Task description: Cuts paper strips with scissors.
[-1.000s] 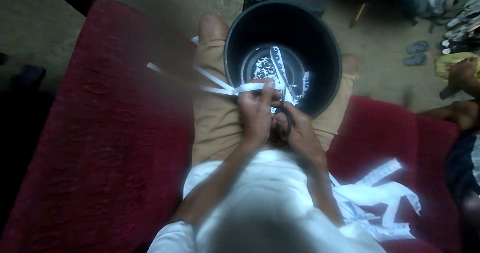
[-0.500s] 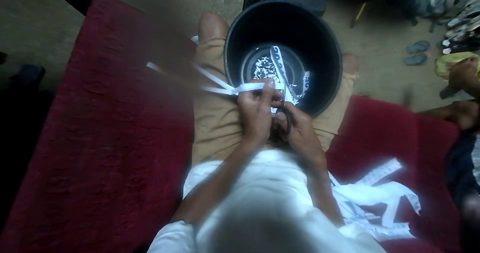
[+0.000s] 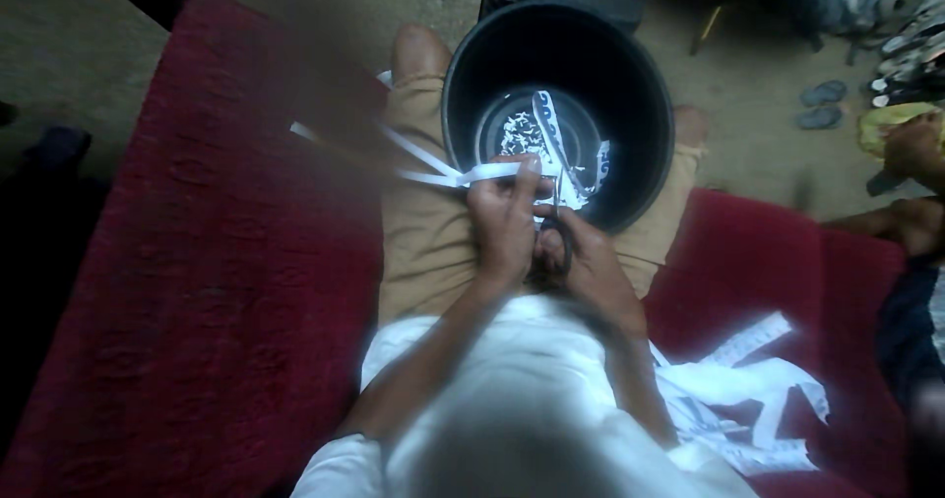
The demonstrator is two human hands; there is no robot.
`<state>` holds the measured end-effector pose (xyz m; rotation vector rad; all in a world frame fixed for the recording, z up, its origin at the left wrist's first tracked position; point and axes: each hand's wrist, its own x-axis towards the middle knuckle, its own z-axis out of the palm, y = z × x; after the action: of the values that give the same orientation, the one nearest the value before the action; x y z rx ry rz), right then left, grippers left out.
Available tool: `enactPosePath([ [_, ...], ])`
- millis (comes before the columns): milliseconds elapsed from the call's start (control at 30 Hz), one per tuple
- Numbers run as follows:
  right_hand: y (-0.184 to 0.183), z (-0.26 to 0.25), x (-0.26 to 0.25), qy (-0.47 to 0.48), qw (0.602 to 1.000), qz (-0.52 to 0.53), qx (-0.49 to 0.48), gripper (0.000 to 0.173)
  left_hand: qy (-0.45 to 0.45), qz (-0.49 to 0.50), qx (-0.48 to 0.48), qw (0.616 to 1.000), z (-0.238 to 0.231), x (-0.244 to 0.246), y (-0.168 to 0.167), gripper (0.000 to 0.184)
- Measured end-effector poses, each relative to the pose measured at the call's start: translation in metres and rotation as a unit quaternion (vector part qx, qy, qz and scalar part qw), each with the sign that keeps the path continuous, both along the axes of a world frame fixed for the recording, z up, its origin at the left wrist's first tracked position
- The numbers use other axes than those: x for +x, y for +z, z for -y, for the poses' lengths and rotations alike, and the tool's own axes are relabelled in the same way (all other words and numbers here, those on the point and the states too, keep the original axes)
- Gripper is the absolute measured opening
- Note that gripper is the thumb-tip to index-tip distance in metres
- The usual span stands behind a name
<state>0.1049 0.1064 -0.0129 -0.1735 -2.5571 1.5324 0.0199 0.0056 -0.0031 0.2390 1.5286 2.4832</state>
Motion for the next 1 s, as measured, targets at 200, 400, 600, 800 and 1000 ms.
enactPosePath([
  [200, -0.0010, -0.0003, -0.0039, -0.009, 1.000, -0.004, 0.018, 0.042, -0.002, -0.007, -0.003, 1.000, 0.0000, 0.0013, -0.0010, 0.012],
  [400, -0.0003, 0.0004, -0.0061, -0.019, 1.000, -0.002, 0.015, 0.040, -0.001, -0.015, -0.010, 1.000, -0.0006, 0.0006, -0.0025, 0.013],
  [600, -0.0012, -0.0006, -0.0066, -0.020, 1.000, 0.001, 0.010, 0.046, -0.011, -0.016, -0.025, 0.999, 0.0003, 0.0017, -0.0012, 0.015],
  [800, -0.0020, -0.0013, -0.0067, -0.021, 1.000, -0.008, 0.009, 0.042, -0.012, -0.012, -0.022, 1.000, -0.0014, 0.0013, -0.0027, 0.015],
  [1000, -0.0031, -0.0017, -0.0064, -0.024, 1.000, -0.010, 0.004, 0.041, -0.017, -0.018, -0.024, 0.999, -0.0009, 0.0023, -0.0041, 0.017],
])
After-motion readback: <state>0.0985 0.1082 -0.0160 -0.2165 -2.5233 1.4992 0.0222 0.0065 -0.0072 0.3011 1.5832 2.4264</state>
